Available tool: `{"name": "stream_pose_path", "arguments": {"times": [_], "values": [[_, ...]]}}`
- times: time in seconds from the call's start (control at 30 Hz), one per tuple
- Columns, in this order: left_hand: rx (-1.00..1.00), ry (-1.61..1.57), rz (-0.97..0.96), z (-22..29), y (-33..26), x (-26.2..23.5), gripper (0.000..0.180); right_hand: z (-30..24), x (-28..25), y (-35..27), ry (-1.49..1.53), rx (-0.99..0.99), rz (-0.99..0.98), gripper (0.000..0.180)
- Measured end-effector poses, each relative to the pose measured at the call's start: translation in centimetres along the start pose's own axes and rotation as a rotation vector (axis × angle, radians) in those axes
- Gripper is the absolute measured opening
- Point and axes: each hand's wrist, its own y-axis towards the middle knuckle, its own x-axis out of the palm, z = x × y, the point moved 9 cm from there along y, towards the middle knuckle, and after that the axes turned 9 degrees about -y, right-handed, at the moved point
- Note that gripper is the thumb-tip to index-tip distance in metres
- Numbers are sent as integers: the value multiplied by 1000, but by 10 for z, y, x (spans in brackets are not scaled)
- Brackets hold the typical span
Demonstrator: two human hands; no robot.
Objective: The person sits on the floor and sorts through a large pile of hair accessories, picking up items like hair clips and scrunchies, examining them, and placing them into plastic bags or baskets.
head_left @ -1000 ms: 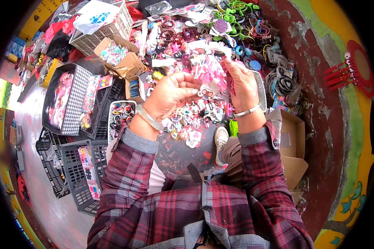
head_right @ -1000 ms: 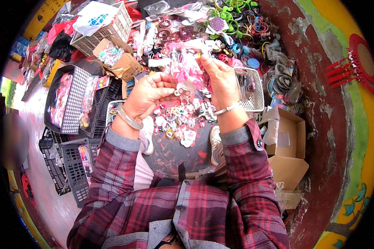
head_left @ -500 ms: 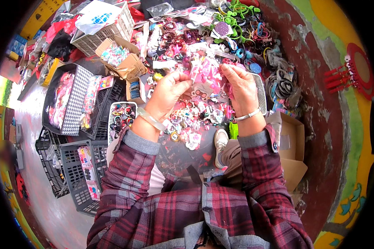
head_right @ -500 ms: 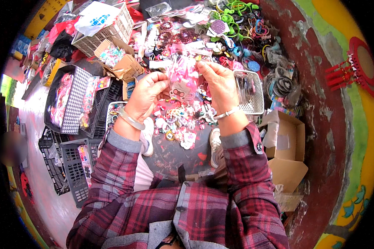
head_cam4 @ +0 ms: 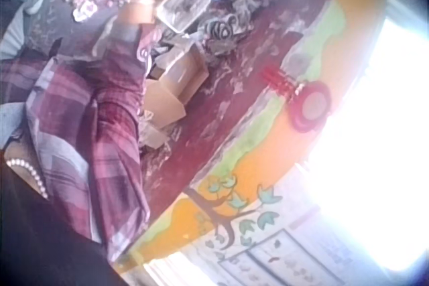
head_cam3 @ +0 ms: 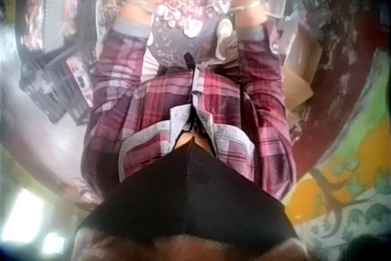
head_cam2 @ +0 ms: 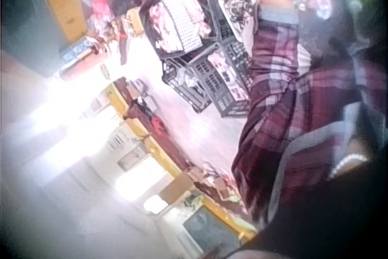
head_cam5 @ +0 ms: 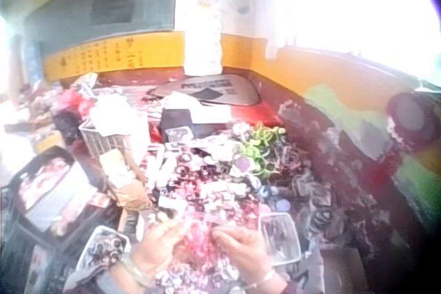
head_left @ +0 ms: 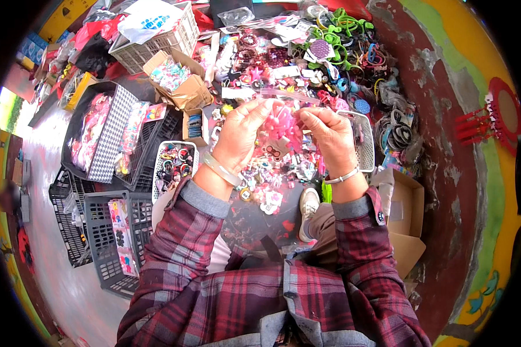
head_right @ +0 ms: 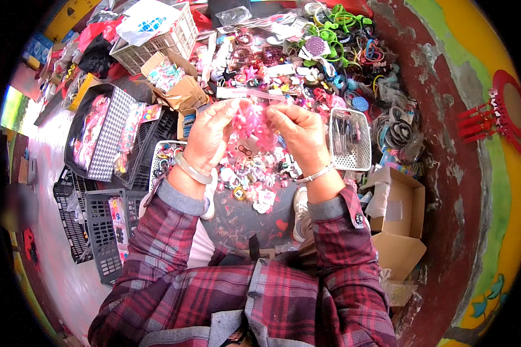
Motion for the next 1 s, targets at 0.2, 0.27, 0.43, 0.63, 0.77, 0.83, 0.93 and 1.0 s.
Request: {"name": "stream_pose_path", "arguments": {"times": [0.2, 0.27, 0.43, 0.63, 0.77, 0.83, 0.93, 1.0], "values": [[-42, -104, -28, -1, -5, 7, 24, 6, 0, -4, 46, 204, 24, 15], [29, 8, 3, 2, -3, 5, 25, 6, -9, 0, -56, 108, 105, 15], [153, 374, -22, 4, 0, -2, 28, -82, 0, -24, -798, -531, 387, 16], [306, 556, -111, -2, -9, 20, 25, -70, 29, -29, -985, -665, 286, 18], [394, 793, -145, 5, -17, 34, 23, -70, 33, -30, -1102, -688, 298, 10], [359, 859, -131, 7, -19, 40, 23, -68, 36, -31, -1203, -748, 283, 7], [406, 925, -154, 9, -22, 45, 24, -66, 43, -34, -1298, -766, 265, 7], [432, 971, -171, 8, -24, 46, 24, -65, 47, -35, -1329, -811, 247, 7]]}}
